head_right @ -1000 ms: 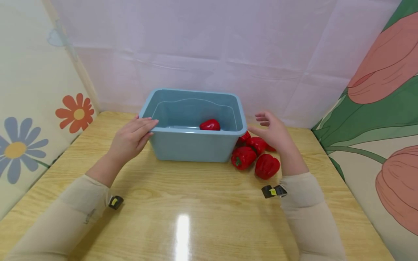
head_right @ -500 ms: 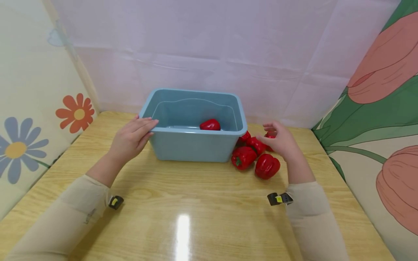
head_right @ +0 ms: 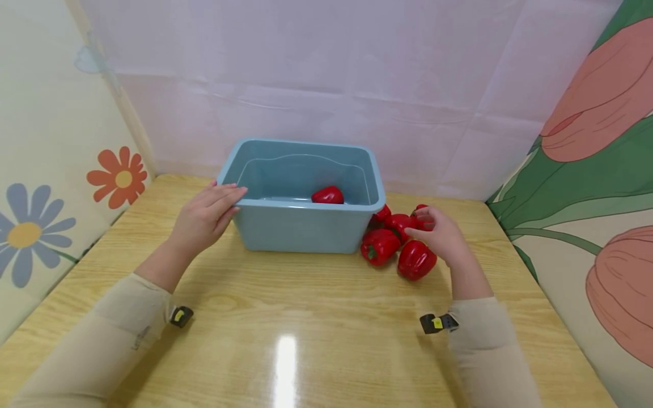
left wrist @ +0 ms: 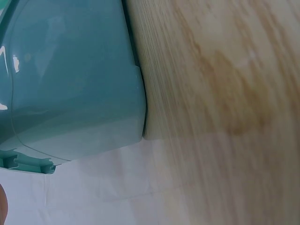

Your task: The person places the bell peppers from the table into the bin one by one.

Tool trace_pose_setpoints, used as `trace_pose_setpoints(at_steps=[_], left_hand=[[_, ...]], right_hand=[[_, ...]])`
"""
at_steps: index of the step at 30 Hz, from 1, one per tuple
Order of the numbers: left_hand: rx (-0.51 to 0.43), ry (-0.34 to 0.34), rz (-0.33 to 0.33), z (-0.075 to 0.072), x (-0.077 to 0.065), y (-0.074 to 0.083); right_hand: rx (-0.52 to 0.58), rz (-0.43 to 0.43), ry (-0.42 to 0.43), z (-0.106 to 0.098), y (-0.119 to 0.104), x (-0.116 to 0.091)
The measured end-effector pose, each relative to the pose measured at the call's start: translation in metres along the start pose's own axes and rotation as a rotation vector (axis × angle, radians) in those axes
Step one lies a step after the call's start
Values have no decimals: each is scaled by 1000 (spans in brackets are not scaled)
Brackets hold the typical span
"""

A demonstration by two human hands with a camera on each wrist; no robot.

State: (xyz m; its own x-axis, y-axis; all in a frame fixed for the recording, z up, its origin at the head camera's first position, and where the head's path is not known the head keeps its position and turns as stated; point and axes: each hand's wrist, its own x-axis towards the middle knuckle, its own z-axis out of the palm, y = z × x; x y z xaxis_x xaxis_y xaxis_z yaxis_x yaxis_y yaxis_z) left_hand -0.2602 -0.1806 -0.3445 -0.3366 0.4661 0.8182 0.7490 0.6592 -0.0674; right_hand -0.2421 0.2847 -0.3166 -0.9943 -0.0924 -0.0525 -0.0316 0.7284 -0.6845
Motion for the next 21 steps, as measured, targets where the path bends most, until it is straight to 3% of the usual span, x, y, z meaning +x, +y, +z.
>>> trace_pose_setpoints(at_steps=[21], left_hand=[[7, -3, -1, 0, 0, 0]], right_hand=[[-4, 84, -33, 16, 29, -4]])
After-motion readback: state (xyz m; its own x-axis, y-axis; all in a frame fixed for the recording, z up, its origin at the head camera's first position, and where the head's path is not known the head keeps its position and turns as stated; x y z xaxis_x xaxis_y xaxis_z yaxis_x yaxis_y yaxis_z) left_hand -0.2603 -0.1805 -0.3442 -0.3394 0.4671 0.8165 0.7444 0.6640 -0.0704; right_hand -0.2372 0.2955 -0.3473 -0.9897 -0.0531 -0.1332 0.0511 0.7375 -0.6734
